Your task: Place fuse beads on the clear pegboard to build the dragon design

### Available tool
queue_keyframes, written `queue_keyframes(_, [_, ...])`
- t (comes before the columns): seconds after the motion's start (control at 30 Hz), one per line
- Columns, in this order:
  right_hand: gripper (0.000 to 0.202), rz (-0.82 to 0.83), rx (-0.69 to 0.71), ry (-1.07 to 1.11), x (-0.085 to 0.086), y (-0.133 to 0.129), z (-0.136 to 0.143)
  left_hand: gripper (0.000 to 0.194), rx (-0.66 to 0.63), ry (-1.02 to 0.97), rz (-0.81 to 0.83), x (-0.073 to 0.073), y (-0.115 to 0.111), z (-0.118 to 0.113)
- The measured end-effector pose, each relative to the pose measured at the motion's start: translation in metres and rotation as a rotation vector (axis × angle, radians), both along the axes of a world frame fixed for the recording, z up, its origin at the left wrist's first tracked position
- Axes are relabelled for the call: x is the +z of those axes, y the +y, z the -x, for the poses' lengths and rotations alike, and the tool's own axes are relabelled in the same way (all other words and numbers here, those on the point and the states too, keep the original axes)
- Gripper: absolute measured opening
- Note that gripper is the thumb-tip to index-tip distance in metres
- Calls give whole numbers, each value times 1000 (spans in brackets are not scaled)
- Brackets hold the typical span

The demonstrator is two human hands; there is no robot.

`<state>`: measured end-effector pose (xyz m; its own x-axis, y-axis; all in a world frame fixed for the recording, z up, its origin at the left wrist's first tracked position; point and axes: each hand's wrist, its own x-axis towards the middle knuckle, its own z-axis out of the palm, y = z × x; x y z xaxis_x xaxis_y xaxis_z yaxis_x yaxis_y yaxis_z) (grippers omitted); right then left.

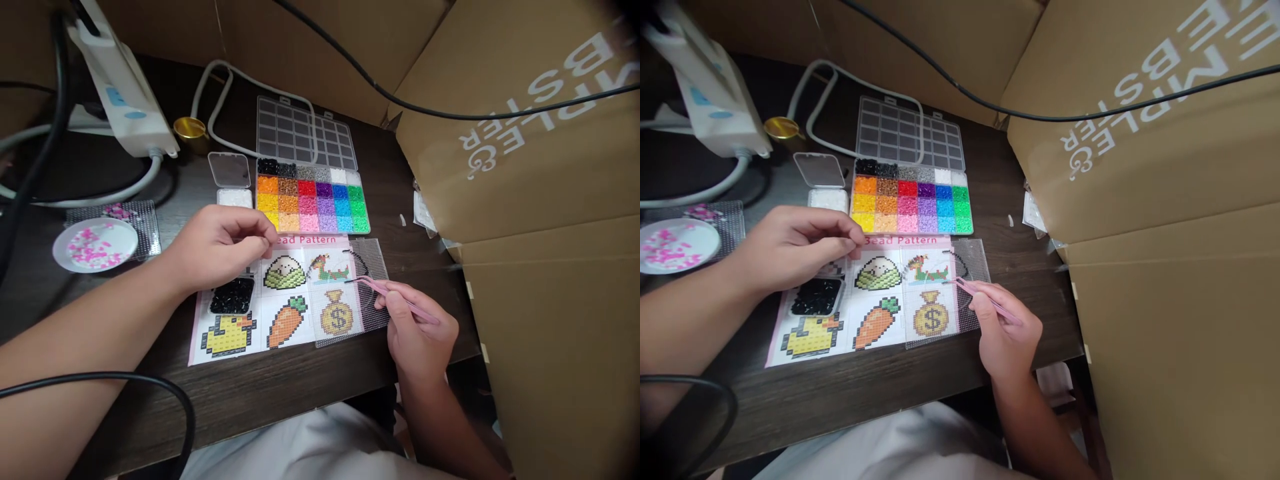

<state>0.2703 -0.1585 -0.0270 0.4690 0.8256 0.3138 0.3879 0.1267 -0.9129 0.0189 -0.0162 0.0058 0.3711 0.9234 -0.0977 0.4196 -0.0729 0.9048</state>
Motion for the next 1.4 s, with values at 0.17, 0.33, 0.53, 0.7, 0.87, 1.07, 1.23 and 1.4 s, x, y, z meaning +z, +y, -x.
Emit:
queue_keyframes(0.17, [17, 30, 45, -3, 2, -2, 0, 12, -16, -10, 5, -1, 1, 2])
queue_keyframes(0.33, [24, 13, 112, -72, 1, -3, 1, 15, -26, 42, -10, -1, 2, 5])
queue_keyframes(0.53, [26, -14, 167, -90, 1, 2, 5, 16, -16, 48, 5, 2, 2, 5])
queue_keyframes(0.7, [23, -11, 193, -126, 2, 4, 4, 15, -18, 50, -5, 2, 2, 5])
queue_keyframes(0.87, [22, -9, 184, -141, 4, 3, 5, 13, -23, 62, -14, 1, 2, 5])
queue_keyframes(1.07, [24, 4, 146, -101, 5, 1, 3, 11, -7, 43, -12, 3, 2, 3])
queue_keyframes(1.23, [25, -94, 43, -91, 1, -5, 3, 10, -12, 51, -16, 8, 1, 1])
queue_keyframes(1.4, [23, -178, 38, -196, 2, -6, 5, 13, -15, 87, -50, 6, -1, 4])
